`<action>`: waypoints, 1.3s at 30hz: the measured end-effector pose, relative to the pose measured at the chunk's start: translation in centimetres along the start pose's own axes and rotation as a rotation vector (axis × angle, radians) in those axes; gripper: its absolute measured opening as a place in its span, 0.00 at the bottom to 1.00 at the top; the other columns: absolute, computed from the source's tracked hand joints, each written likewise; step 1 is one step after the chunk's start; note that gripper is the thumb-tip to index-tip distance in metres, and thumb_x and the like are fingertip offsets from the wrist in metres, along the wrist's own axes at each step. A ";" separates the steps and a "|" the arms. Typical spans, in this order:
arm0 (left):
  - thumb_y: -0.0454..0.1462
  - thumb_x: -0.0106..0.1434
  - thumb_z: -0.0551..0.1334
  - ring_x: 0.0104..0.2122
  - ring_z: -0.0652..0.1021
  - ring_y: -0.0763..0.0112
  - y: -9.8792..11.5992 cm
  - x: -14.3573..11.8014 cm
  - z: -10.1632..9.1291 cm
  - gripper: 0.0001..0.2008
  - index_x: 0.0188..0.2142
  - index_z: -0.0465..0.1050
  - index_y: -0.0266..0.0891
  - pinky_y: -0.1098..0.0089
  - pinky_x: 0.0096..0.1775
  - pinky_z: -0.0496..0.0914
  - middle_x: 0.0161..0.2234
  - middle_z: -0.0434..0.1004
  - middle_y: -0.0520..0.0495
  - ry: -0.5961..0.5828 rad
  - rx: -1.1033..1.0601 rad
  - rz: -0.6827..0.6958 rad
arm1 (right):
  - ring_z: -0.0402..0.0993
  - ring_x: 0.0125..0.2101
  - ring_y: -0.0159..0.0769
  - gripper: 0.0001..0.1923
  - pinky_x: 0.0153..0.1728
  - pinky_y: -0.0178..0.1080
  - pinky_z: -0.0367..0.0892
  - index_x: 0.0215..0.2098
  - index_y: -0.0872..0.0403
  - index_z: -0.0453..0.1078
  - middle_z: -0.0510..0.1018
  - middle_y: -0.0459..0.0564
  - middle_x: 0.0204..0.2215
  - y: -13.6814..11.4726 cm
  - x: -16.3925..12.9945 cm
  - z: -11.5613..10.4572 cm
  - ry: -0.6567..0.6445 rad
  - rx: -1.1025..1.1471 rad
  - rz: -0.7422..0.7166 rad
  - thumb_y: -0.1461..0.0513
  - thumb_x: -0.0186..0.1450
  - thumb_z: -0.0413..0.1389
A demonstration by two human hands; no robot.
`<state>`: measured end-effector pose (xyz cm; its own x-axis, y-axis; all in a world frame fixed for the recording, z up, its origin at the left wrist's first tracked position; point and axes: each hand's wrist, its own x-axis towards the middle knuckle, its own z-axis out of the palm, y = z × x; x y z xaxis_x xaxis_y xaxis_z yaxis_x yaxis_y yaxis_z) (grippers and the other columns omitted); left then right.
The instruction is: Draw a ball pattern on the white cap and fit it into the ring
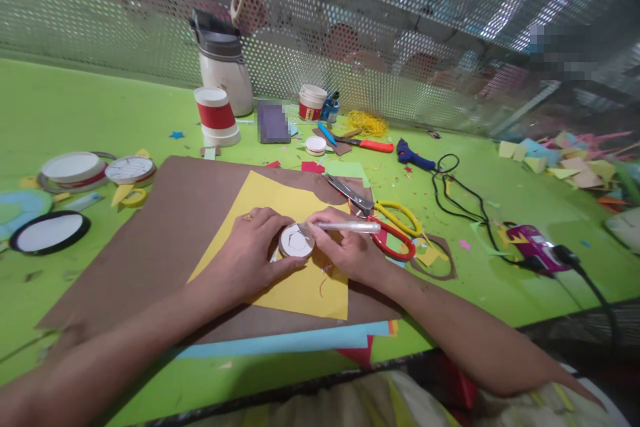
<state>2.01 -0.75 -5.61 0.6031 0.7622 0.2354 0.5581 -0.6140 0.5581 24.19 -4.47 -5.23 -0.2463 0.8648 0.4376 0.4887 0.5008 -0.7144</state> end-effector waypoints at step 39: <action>0.51 0.62 0.69 0.45 0.78 0.49 -0.1 0.0 0.0 0.22 0.48 0.79 0.39 0.51 0.49 0.69 0.43 0.82 0.41 -0.005 -0.019 -0.012 | 0.82 0.36 0.36 0.07 0.42 0.38 0.78 0.41 0.52 0.75 0.83 0.49 0.35 0.0 -0.2 0.0 0.030 -0.003 -0.068 0.60 0.76 0.56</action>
<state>1.99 -0.64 -5.71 0.5995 0.7683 0.2243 0.5545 -0.6009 0.5757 24.24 -4.64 -5.28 -0.2541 0.8272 0.5011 0.4743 0.5581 -0.6809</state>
